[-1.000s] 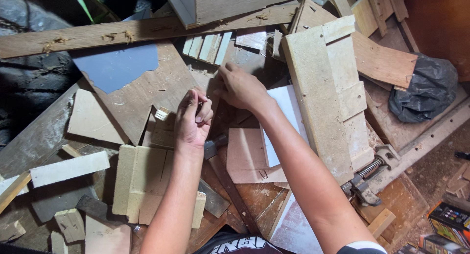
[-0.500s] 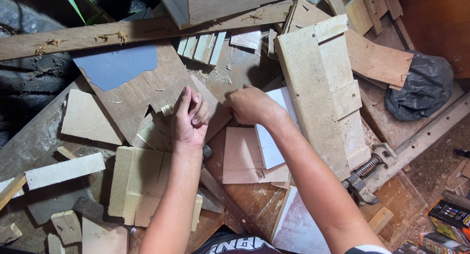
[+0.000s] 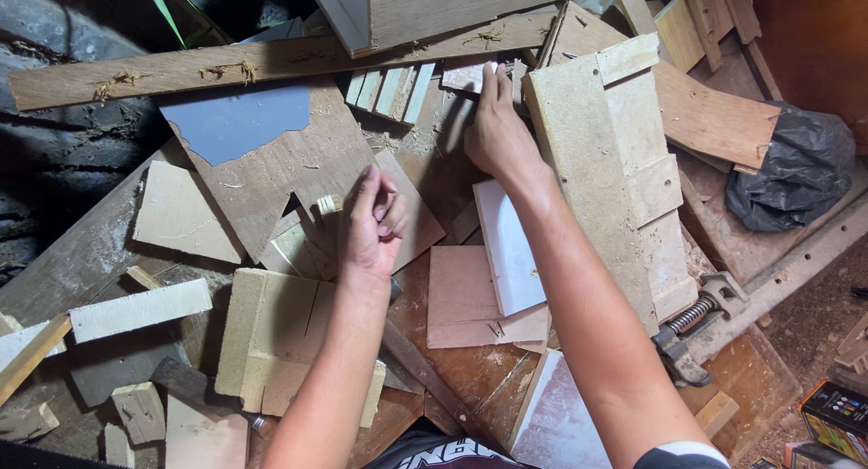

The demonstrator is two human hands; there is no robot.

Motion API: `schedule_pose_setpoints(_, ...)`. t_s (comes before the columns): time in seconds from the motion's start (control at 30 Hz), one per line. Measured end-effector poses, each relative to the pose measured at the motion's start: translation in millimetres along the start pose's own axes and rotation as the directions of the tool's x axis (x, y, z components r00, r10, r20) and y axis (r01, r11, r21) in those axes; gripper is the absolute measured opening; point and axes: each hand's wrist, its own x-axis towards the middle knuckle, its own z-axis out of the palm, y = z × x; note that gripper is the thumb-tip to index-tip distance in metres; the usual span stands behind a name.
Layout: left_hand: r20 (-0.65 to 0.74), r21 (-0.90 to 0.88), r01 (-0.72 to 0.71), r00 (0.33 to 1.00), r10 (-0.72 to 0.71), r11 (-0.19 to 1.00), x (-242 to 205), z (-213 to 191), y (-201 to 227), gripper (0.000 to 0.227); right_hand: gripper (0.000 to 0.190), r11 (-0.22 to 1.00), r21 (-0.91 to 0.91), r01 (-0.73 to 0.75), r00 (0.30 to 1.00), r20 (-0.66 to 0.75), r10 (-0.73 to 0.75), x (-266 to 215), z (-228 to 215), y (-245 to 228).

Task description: The person uses a chisel and hammer to carve a small wooden block, then gathers nails from the workbench. They pick up a rectangular wooden piece and use a hand saw to cut it on the table.

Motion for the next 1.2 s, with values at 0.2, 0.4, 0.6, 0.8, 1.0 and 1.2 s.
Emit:
schedule_pose_setpoints(0.2,0.024,-0.009,0.118,0.993,-0.118,0.993,15.5,12.3,-34.9,0.03,0.093,0.966,-0.065,-0.249,0.96,0.116,0.255,18.7,6.2,-0.1)
schedule_pose_setpoints(0.4,0.039,-0.054,0.11,0.993,-0.108,0.992,47.8,30.5,-72.1,0.034,0.085,0.962,-0.079,-0.261,0.95,0.154,0.271,6.7,-6.2,-10.4)
schedule_pose_setpoints(0.6,-0.078,0.112,0.075,0.995,-0.066,0.991,83.2,32.0,-81.8,0.035,0.072,0.979,-0.069,-0.189,0.958,0.207,0.2,-24.4,-12.4,-12.7)
schedule_pose_setpoints(0.8,-0.066,0.051,0.045,0.997,-0.041,0.998,91.5,34.4,-83.9,0.038,0.042,0.999,0.018,-0.037,0.999,0.001,0.037,-57.8,-43.6,-19.4)
schedule_pose_setpoints(1.0,-0.063,0.191,-0.012,0.998,0.024,0.982,92.2,32.9,-82.5,0.036,0.032,0.874,0.138,-0.467,0.881,0.159,0.445,-56.3,-70.6,-34.2)
schedule_pose_setpoints(1.2,-0.05,0.29,0.063,0.997,-0.051,0.955,97.0,35.8,-82.5,0.026,0.068,0.952,-0.177,-0.248,0.938,0.203,0.282,-23.0,-49.1,-26.1)
